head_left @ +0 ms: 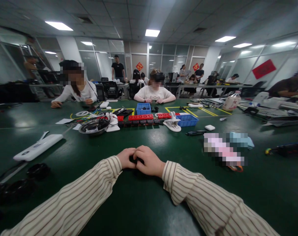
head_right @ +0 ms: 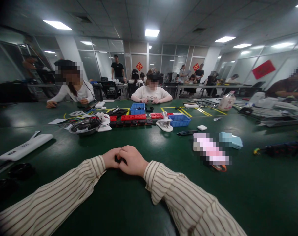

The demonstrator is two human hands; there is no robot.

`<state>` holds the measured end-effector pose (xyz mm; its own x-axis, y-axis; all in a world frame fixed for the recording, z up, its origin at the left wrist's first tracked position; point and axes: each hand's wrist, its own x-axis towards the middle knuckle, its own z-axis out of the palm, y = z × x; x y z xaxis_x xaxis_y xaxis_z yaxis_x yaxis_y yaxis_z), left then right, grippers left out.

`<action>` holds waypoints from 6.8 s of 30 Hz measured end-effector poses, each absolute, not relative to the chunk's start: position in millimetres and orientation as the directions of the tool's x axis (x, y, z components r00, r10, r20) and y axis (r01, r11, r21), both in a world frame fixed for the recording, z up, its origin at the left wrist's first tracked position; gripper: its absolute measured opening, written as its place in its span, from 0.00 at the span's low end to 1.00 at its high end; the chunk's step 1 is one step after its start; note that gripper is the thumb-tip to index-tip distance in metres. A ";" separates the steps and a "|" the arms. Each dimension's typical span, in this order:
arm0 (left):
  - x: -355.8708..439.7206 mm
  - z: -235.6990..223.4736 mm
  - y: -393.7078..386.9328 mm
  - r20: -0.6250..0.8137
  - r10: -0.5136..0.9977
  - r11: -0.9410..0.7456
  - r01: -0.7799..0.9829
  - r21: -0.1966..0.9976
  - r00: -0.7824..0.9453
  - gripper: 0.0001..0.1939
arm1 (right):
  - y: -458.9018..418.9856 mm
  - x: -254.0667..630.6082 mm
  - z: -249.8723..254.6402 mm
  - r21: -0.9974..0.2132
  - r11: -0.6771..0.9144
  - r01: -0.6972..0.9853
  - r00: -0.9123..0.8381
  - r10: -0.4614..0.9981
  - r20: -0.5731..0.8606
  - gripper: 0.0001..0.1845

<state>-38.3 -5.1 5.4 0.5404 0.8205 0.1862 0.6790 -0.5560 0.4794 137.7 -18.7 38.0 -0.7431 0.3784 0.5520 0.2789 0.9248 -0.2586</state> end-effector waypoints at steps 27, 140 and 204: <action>-31.9 13.4 -14.0 0.179 0.840 -0.532 0.711 0.461 0.512 0.09 | -21.1 137.2 39.1 -0.247 0.889 0.385 -0.729 0.457 0.509 0.06; -29.5 15.7 -15.8 0.124 0.876 -0.482 0.838 0.256 0.467 0.13 | -24.9 134.7 35.9 -0.331 0.843 0.423 -0.653 0.537 0.533 0.07; -39.4 6.9 -9.3 0.128 0.838 -0.543 0.789 0.286 0.531 0.09 | -27.5 137.3 40.8 -0.266 0.902 0.340 -0.746 0.431 0.507 0.09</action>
